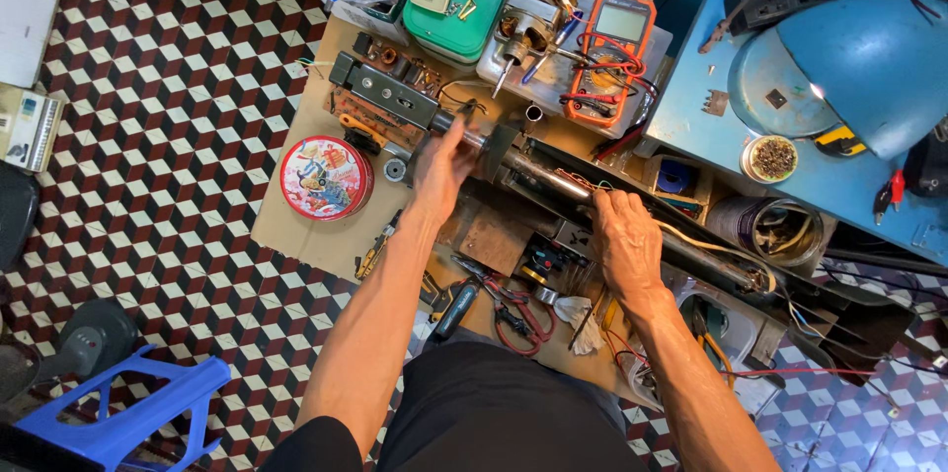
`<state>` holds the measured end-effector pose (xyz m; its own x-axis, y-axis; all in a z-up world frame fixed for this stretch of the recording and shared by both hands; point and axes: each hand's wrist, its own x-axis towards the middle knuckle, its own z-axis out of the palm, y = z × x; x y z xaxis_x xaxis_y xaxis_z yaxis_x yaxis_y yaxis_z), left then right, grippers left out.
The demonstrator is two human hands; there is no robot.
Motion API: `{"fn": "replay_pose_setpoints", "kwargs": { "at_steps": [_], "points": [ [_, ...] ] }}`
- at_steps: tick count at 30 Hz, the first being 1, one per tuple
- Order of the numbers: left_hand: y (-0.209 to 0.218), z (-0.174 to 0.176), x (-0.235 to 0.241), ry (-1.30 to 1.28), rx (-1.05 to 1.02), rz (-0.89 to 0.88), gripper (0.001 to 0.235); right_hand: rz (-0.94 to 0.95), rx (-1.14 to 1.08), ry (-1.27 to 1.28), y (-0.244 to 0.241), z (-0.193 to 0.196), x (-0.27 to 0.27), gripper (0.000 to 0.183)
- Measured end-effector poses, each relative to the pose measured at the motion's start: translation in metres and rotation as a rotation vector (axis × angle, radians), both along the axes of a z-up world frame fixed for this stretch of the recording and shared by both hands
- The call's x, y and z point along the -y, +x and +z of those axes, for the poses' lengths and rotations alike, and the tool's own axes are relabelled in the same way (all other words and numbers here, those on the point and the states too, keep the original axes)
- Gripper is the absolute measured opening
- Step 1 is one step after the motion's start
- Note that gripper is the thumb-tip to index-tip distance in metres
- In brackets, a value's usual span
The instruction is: The person assembles a long cylindrical metal component with attached wiring into a dark green plastic housing. They repeatedly align and insert the cylinder, then fit the housing over it, adjusting the fit and orientation multiple times.
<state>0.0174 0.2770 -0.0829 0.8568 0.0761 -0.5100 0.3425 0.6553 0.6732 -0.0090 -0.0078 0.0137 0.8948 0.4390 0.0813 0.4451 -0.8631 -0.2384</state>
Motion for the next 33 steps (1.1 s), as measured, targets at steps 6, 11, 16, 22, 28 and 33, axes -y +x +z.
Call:
{"fn": "replay_pose_setpoints", "kwargs": {
  "at_steps": [6, 11, 16, 22, 28, 33],
  "points": [
    [0.015, -0.017, -0.004, -0.22, -0.057, 0.314, 0.06, -0.023, 0.043, 0.044, -0.003, -0.007, 0.004, 0.025],
    [0.01, -0.004, -0.027, -0.051, -0.035, 0.171, 0.043, -0.02, 0.083, 0.169, -0.004, 0.002, -0.005, 0.032],
    [0.006, -0.005, -0.013, -0.053, -0.016, 0.043, 0.025, -0.096, 0.073, 0.191, -0.007, -0.01, 0.008, 0.037],
    [0.008, -0.002, -0.016, 0.045, -0.102, 0.015, 0.031, -0.179, 0.145, 0.304, -0.037, -0.007, 0.011, 0.029],
    [0.008, -0.001, -0.012, 0.072, -0.057, 0.039, 0.031, -0.449, 0.055, 0.341, -0.083, -0.006, 0.043, 0.033],
    [0.004, -0.01, -0.012, 0.097, -0.074, 0.048, 0.03, -0.481, 0.062, 0.27, -0.088, -0.025, 0.06, 0.034]
  ]
}}
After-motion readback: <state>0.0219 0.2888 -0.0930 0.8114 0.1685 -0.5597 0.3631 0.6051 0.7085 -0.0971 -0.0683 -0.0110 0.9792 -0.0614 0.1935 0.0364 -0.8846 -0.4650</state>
